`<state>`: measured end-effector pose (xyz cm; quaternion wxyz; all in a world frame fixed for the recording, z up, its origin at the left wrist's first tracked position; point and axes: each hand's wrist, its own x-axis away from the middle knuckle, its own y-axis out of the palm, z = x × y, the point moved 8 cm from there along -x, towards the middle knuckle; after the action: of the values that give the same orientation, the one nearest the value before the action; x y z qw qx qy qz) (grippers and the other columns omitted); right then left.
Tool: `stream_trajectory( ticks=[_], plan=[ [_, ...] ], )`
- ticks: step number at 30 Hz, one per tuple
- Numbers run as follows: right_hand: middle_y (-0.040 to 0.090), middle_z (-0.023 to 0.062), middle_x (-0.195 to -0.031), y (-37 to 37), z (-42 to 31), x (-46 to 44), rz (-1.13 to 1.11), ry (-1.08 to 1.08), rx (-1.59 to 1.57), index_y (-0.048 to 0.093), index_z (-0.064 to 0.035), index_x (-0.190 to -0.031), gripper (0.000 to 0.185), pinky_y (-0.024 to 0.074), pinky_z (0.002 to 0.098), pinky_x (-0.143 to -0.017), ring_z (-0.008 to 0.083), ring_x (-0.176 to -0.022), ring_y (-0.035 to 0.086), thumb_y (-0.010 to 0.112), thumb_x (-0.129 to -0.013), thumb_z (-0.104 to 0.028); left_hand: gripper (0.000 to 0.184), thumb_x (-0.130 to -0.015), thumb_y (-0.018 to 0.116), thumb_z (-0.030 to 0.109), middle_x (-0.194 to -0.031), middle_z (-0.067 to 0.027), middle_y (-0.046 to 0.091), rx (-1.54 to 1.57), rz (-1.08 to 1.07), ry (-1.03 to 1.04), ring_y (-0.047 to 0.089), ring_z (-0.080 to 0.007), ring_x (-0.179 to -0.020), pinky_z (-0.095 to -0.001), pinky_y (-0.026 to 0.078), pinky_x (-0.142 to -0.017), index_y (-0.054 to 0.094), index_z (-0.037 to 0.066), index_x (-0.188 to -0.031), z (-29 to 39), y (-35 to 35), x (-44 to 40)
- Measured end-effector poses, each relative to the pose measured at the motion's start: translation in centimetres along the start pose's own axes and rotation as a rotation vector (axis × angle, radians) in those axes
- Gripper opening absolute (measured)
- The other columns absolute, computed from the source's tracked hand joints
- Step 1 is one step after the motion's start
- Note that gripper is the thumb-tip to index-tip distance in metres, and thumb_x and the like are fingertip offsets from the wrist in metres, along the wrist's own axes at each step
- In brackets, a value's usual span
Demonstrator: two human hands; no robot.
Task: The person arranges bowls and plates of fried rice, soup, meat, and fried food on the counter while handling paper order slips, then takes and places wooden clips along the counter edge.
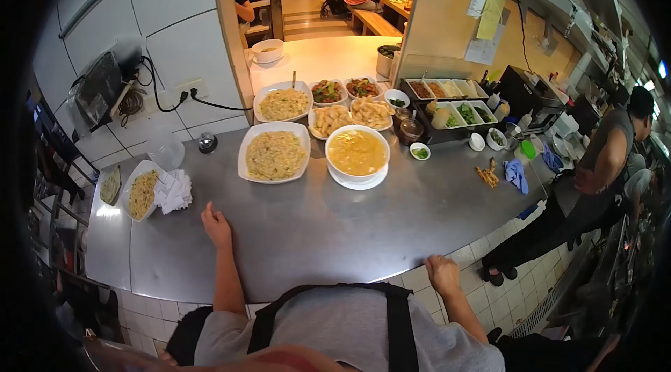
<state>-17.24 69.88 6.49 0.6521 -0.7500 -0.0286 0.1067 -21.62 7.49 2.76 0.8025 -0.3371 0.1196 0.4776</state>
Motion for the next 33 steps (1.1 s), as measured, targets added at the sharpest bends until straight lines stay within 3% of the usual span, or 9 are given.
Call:
stream_trajectory(
  ticks=[2, 5, 9, 11, 17, 26, 33],
  plan=[
    [0.061, 0.0153, -0.095, -0.7, 4.5, -1.5, 0.159, 0.068, -0.09, 0.06, -0.0077, -0.097, 0.026, 0.0452, 0.0407, -0.075, 0.0326, -0.083, 0.059, 0.058, -0.082, -0.029, 0.03, -0.08, 0.051, -0.002, -0.1, -0.0123, 0.052, -0.009, 0.009, -0.029, 0.055, -0.0257, -0.084, -0.0352, 0.046, -0.075, 0.054, 0.0, -0.11, 0.3, 0.5, 1.6],
    [0.049, 0.0168, -0.124, -0.5, 9.9, -4.1, 0.218, 0.087, -0.035, 0.05, -0.0121, -0.122, 0.043, 0.0376, 0.0449, -0.091, 0.0353, -0.108, 0.048, 0.056, -0.083, -0.031, 0.029, -0.079, 0.051, -0.003, -0.098, -0.012, 0.053, -0.036, -0.082, -0.077, 0.055, -0.0247, -0.085, -0.0344, 0.046, -0.074, 0.056, 0.0, -0.107, 3.3, 1.4, 5.5],
    [0.035, 0.0153, -0.138, 3.6, 15.1, -7.2, 0.151, 0.132, 0.082, 0.042, -0.0203, -0.132, 0.05, 0.0215, 0.055, -0.103, 0.0336, -0.129, 0.028, 0.048, -0.086, -0.039, 0.025, -0.079, 0.053, -0.001, -0.097, -0.0103, 0.053, -0.043, -0.128, -0.045, 0.055, -0.0221, -0.081, -0.0331, 0.046, -0.072, 0.058, 0.0, -0.103, 8.3, 3.1, 11.4],
    [0.036, 0.0152, -0.138, 3.2, 16.0, -8.9, 0.145, 0.1, 0.066, 0.042, -0.0201, -0.132, 0.05, 0.0218, 0.0544, -0.103, 0.0339, -0.129, 0.029, 0.048, -0.087, -0.04, 0.022, -0.078, 0.054, 0.0, -0.094, -0.0089, 0.054, -0.002, -0.085, 0.034, 0.054, -0.0209, -0.077, -0.0319, 0.046, -0.071, 0.059, 0.001, -0.1, 9.6, 4.1, 13.4],
    [0.035, 0.0124, -0.14, 3.6, 20.7, -13.3, 0.132, 0.035, 0.053, 0.042, -0.0217, -0.132, 0.047, 0.0213, 0.0531, -0.104, 0.0314, -0.13, 0.029, 0.045, -0.089, -0.041, 0.011, -0.078, 0.057, 0.005, -0.081, -0.0068, 0.056, 0.064, -0.073, -0.101, 0.053, -0.0186, -0.069, -0.0287, 0.045, -0.067, 0.063, 0.001, -0.087, 11.4, 4.3, 13.9],
    [0.035, 0.0104, -0.14, 4.1, 27.2, -16.7, 0.14, 0.233, 0.055, 0.04, -0.0194, -0.134, 0.05, 0.0204, 0.0529, -0.105, 0.0303, -0.131, 0.028, 0.042, -0.089, -0.043, 0.014, -0.079, 0.06, 0.014, -0.077, -0.007, 0.056, -0.03, -0.097, -0.055, 0.053, -0.0175, -0.069, -0.0284, 0.044, -0.066, 0.064, 0.001, -0.081, 12.3, 4.7, 13.6],
    [0.034, 0.0101, -0.141, 3.5, 26.7, -16.8, 0.121, 0.248, 0.081, 0.04, -0.0184, -0.134, 0.051, 0.0199, 0.0517, -0.105, 0.0295, -0.131, 0.027, 0.041, -0.09, -0.043, 0.015, -0.08, 0.06, 0.015, -0.076, -0.0075, 0.056, -0.046, -0.107, -0.066, 0.052, -0.0185, -0.068, -0.0296, 0.043, -0.063, 0.064, 0.0, -0.08, 12.6, 4.7, 13.6]
  ],
)
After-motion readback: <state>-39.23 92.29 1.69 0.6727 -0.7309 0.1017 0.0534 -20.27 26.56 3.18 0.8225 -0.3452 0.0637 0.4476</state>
